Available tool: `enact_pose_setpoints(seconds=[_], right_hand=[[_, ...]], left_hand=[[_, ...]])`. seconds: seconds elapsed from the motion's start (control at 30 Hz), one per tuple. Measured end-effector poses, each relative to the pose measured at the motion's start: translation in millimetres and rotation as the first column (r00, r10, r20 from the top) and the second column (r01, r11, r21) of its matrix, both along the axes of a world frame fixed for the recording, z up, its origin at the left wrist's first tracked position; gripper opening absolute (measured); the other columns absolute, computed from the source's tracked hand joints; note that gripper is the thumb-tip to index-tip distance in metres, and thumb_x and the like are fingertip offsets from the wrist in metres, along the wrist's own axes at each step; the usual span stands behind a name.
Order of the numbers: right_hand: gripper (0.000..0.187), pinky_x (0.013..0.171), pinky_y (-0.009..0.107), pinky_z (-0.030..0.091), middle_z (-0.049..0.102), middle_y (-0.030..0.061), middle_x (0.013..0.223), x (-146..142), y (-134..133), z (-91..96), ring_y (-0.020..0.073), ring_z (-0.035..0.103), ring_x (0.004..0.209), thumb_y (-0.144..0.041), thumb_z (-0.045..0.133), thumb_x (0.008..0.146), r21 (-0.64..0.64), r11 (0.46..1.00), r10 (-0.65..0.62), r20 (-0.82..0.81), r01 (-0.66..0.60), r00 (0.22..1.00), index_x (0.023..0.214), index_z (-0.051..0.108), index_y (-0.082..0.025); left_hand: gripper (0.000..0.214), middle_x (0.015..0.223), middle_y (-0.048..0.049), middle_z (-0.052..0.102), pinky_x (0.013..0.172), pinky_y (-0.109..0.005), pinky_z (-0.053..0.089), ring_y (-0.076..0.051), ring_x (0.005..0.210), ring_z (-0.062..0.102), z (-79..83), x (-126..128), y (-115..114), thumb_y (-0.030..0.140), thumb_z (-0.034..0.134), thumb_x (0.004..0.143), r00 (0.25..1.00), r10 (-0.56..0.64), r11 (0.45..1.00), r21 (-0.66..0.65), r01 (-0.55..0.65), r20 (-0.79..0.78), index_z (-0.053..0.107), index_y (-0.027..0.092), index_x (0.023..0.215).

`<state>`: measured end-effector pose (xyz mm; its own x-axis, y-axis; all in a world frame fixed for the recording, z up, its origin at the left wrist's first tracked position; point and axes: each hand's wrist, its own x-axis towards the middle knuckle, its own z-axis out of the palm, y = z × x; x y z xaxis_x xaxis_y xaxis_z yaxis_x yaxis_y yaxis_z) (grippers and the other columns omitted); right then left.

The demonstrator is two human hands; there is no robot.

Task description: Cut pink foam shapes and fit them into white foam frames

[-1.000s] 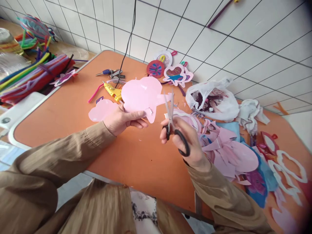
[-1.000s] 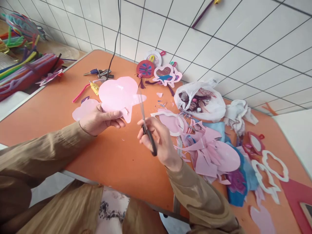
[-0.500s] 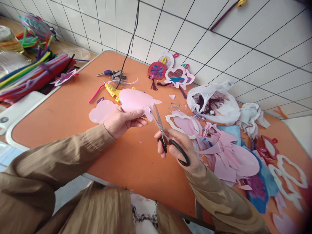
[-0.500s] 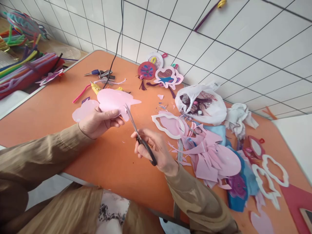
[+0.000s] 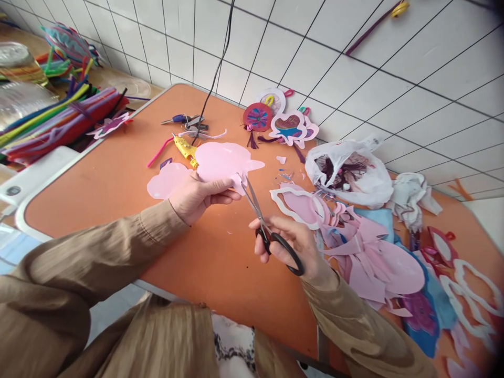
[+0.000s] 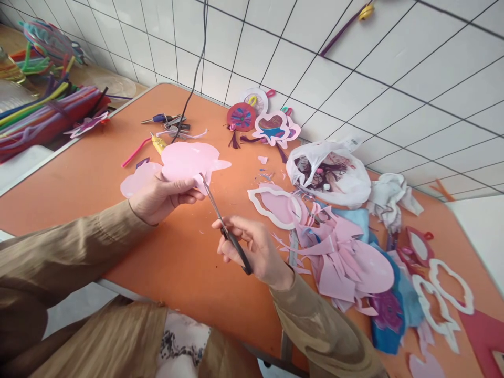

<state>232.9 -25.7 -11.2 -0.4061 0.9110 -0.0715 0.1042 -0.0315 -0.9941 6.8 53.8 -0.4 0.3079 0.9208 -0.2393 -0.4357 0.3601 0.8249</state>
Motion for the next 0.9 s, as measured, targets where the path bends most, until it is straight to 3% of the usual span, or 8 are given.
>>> enact_pose_setpoints(seconds=[0.2,0.4,0.7,0.9], right_hand=[[0.038,0.057,0.029,0.051,0.067,0.0018,0.07,-3.6,-0.2,3.8,0.0138,0.063,0.056,-0.045,0.07,0.088,-0.021,1.0,-0.016,0.099,0.018,0.995,0.112,0.069,-0.015],[0.031,0.057,0.028,0.051,0.067,0.0007,0.07,-10.2,-1.1,5.7,0.0122,0.062,0.055,-0.03,0.066,0.085,-0.059,0.997,-0.041,0.113,0.048,0.993,0.111,0.067,-0.013],[0.034,0.055,0.026,0.053,0.065,0.0006,0.071,-17.5,-3.6,5.1,0.0112,0.06,0.055,-0.032,0.07,0.083,-0.112,0.988,-0.091,0.122,0.105,0.988,0.111,0.066,-0.014],[0.037,0.055,0.028,0.055,0.063,-0.0006,0.067,-23.6,-5.8,5.8,0.012,0.059,0.054,-0.035,0.069,0.081,-0.16,0.98,-0.101,0.109,0.118,0.989,0.111,0.064,-0.013]], left_hand=[[0.032,0.064,-0.0069,0.075,0.056,-0.019,0.058,-0.013,0.057,0.071,3.7,0.4,-0.2,0.028,0.098,0.053,0.999,0.013,0.999,-0.042,-0.015,-0.043,0.077,0.009,0.069],[0.035,0.073,-0.008,0.077,0.064,-0.024,0.061,-0.016,0.067,0.073,4.6,-0.4,-1.1,0.035,0.097,0.056,0.995,0.038,0.999,0.006,-0.037,-0.09,0.078,0.01,0.072],[0.038,0.075,-0.0056,0.075,0.063,-0.02,0.06,-0.014,0.072,0.07,3.9,0.1,-5.3,0.039,0.097,0.059,0.993,0.015,0.999,0.053,-0.009,-0.117,0.077,0.011,0.076],[0.033,0.076,-0.0052,0.075,0.067,-0.023,0.061,-0.016,0.075,0.071,-2.5,0.6,-9.3,0.042,0.091,0.071,0.986,0.027,0.982,0.187,0.004,-0.163,0.077,0.014,0.076]])
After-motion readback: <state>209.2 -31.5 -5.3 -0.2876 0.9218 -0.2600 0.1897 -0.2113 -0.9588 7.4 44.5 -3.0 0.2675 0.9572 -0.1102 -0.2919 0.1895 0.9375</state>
